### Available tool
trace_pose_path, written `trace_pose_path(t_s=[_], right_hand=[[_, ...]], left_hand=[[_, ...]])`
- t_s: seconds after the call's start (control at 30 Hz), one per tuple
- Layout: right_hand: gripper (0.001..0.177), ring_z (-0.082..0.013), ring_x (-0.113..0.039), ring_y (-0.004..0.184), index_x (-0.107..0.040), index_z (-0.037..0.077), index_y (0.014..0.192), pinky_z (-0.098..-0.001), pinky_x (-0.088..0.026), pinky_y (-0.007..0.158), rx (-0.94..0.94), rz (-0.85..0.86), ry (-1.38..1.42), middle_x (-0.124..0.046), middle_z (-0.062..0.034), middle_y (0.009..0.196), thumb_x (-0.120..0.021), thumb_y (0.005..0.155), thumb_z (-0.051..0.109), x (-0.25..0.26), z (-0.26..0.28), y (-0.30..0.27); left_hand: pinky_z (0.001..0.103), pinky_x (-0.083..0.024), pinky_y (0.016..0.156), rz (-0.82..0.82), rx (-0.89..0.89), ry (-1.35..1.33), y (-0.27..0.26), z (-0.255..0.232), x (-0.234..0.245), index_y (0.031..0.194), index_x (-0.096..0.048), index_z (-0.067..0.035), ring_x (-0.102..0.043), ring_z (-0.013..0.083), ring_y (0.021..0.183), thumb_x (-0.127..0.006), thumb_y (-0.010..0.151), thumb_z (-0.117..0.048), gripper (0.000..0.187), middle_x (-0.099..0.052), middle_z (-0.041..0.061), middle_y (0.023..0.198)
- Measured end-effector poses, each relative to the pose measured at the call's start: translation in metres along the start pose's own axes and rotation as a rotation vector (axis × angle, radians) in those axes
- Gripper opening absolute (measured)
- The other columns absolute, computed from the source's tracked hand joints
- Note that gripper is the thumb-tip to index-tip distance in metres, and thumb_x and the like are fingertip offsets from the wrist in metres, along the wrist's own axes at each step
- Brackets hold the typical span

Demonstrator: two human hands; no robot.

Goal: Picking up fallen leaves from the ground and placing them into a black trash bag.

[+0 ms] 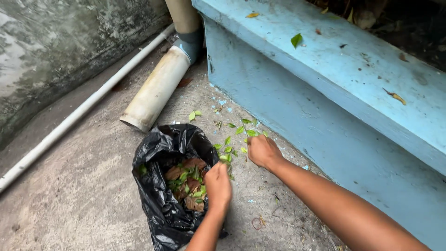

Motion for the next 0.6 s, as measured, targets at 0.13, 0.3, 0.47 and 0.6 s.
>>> trace_pose_path(t_s=[0.13,0.3,0.47,0.6], right_hand=[[0.017,-0.0363,-0.072,0.084,-0.078,0.005,0.088,-0.0486,-0.058,0.081,-0.003,0.127,0.0,-0.074,-0.0221,0.091,-0.062,0.085,0.009,-0.04,0.005,0.007],[0.021,-0.0254,-0.077,0.078,-0.081,0.008,0.094,-0.0382,-0.062,0.079,0.254,0.357,0.458,-0.08,-0.0162,0.09,-0.065,0.082,0.013,-0.069,0.066,-0.033],[0.047,-0.025,-0.076,0.089,-0.066,0.016,0.13,-0.0372,-0.056,0.093,0.3,0.486,0.296,-0.078,-0.016,0.097,-0.061,0.083,0.008,-0.027,0.086,-0.035],[0.045,-0.0333,-0.07,0.105,-0.071,0.014,0.122,-0.0463,-0.056,0.094,0.221,0.422,-0.255,-0.071,-0.0172,0.11,-0.061,0.08,0.002,-0.047,0.028,0.007]], left_hand=[[0.046,-0.048,0.066,0.054,0.016,0.142,0.04,0.054,0.029,0.079,-0.057,0.005,-0.058,0.0329,0.065,-0.05,0.095,-0.029,0.038,-0.058,0.023,0.07],[0.046,-0.053,0.1,0.187,0.361,1.005,0.029,-0.012,0.075,0.109,-0.077,-0.007,-0.066,0.0366,0.117,-0.055,0.094,-0.057,0.057,-0.07,0.021,0.121],[0.041,-0.052,0.103,0.306,0.435,1.265,0.015,-0.014,0.077,0.135,-0.057,-0.002,-0.057,0.0321,0.128,-0.066,0.091,-0.059,0.073,-0.058,0.017,0.139],[0.041,-0.046,0.109,0.343,0.255,1.229,0.008,-0.039,0.078,0.153,-0.034,-0.006,-0.053,0.0288,0.133,-0.072,0.09,-0.045,0.083,-0.05,0.014,0.147]])
Point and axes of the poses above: each hand's wrist, its own y-axis towards the middle knuckle, its own x-axis out of the back of the hand, z = x × y, the point moved 1 cm from there along y, towards the middle knuckle
